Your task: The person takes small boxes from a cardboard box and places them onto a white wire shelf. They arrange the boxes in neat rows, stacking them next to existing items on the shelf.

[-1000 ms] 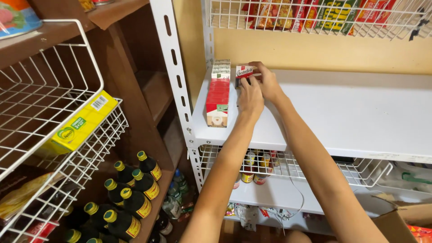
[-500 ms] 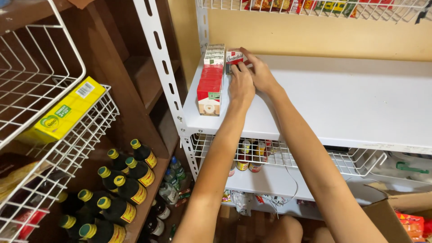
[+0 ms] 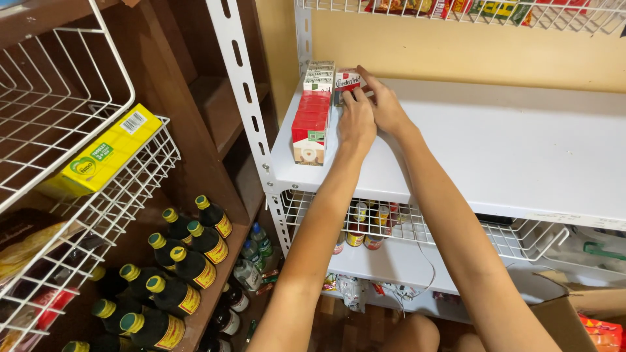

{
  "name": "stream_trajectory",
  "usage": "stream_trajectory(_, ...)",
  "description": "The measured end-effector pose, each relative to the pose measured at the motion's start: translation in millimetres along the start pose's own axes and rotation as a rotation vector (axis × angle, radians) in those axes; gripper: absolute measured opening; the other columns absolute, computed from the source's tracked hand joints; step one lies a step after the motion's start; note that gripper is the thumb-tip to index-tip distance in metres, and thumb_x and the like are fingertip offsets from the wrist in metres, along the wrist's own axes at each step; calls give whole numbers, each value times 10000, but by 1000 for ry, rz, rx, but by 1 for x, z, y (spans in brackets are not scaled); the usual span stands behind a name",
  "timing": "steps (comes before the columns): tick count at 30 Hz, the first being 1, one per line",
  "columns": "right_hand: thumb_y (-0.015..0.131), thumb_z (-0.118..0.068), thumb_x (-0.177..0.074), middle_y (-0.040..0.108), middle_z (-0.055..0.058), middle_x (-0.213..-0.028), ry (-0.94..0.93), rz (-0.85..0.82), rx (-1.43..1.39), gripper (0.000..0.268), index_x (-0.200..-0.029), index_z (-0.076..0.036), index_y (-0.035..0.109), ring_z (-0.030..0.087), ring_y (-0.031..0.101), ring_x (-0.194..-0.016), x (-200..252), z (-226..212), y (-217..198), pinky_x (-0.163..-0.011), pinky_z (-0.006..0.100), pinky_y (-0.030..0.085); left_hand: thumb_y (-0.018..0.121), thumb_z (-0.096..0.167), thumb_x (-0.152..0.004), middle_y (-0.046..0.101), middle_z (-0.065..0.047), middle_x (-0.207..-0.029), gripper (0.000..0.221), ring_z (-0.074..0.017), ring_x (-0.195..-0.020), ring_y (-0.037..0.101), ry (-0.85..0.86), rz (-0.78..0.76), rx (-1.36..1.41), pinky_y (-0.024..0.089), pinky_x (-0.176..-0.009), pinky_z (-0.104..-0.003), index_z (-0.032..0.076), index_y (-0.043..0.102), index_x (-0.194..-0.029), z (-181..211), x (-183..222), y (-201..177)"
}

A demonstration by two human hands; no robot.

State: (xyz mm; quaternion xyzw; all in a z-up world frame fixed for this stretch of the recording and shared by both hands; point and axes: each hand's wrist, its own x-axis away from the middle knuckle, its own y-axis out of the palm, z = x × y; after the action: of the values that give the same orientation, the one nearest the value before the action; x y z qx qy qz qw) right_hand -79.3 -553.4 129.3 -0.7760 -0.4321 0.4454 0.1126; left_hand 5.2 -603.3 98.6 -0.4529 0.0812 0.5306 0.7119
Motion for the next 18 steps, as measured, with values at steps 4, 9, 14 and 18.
stream_trajectory(4,617,-14,-938,684,258,-1217,-18,6,17,708,-1594,-91,361,346,690,-1074,-2,4,1,-890,424,563,640,16,-856,511,-288,-1225,401,-460,-1164,597,42,50,-17,562,-875,-474,-46,472,-1215,-2,1,3)
stream_trajectory(9,582,-16,-970,664,241,-1284,11,10,-49,681,-1604,-116,354,340,715,-1066,-1,2,0,-926,416,565,635,29,-896,506,-280,-1249,402,-450,-1182,585,2,13,-30,561,-884,-486,-38,463,-1253,2,0,-2)
stream_trajectory(14,611,-30,-960,613,243,-1403,-36,6,-40,642,-1565,-96,406,356,690,-1172,-2,3,1,-958,422,563,649,21,-872,464,-282,-1268,500,-470,-1206,551,43,64,-31,567,-856,-482,-17,442,-1325,10,2,-12)
stream_trajectory(18,630,-86,-988,559,226,-1510,-48,-15,-81,618,-1564,-56,408,355,646,-1293,-3,7,3,-1038,424,539,654,17,-871,426,-264,-1324,527,-466,-1218,551,48,75,-49,578,-861,-464,-15,435,-1349,9,1,-11)
